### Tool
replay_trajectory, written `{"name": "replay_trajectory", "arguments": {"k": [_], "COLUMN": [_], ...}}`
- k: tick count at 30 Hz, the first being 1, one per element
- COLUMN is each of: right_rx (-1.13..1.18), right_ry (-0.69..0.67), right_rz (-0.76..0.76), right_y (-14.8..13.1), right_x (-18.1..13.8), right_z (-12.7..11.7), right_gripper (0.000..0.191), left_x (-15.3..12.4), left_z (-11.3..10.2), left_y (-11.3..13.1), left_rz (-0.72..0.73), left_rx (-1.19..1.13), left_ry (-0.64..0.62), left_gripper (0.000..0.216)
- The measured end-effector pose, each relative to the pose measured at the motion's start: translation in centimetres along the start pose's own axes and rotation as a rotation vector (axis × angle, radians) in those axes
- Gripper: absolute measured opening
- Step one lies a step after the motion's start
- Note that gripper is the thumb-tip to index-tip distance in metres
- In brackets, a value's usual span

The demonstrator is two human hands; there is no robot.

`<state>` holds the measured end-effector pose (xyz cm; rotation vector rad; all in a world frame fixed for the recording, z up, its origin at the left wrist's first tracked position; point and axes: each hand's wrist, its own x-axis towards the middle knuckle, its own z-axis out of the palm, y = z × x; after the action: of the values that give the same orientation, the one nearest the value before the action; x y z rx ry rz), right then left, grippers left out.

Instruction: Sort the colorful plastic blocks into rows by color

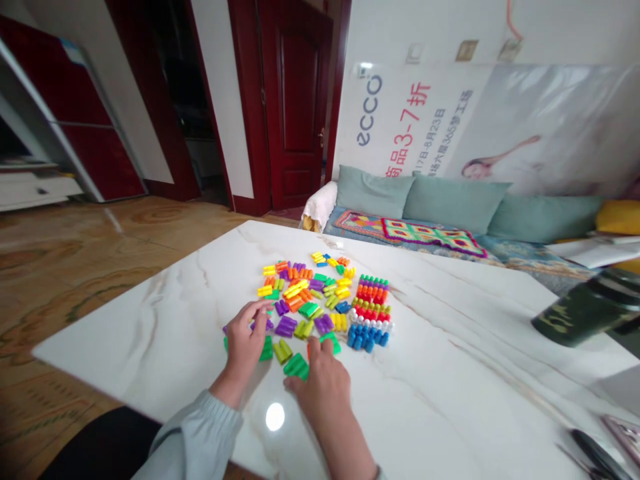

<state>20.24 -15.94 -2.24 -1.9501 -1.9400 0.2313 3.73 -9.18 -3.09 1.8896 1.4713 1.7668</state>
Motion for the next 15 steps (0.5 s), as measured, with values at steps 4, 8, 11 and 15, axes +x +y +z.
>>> {"name": "replay_trajectory", "arguments": {"k": [4,8,11,15], "right_rx": [-0.046,-0.052,-0.041,0.078], "right_ry": [0.009,0.011,0.014,0.185], "right_rz": [0.005,-0.008,-0.043,-0.106], "right_y": [-1.3,-1.0,-0.8,-0.5], "right_x": [-1.1,-0.1,1.7,3.9], "right_z": [1.3,1.3,1.1,1.6], "right_gripper": [0.044,0.037,0.036,0.033], "left_x": [-0.1,-0.1,-0.1,-0.1], "left_z": [0.1,0.2,0.5,1.0], "left_y": [-0.1,-0.4,-0.7,-0.9], "left_rz": [0.011,0.013,0.039,0.099], "left_rx": [-0.01,-0.013,-0.015,0.007], "left_ry": [-0.01,-0.03,-0.052,-0.095], "left_gripper": [0.024,0.025,0.025,0.024]}}
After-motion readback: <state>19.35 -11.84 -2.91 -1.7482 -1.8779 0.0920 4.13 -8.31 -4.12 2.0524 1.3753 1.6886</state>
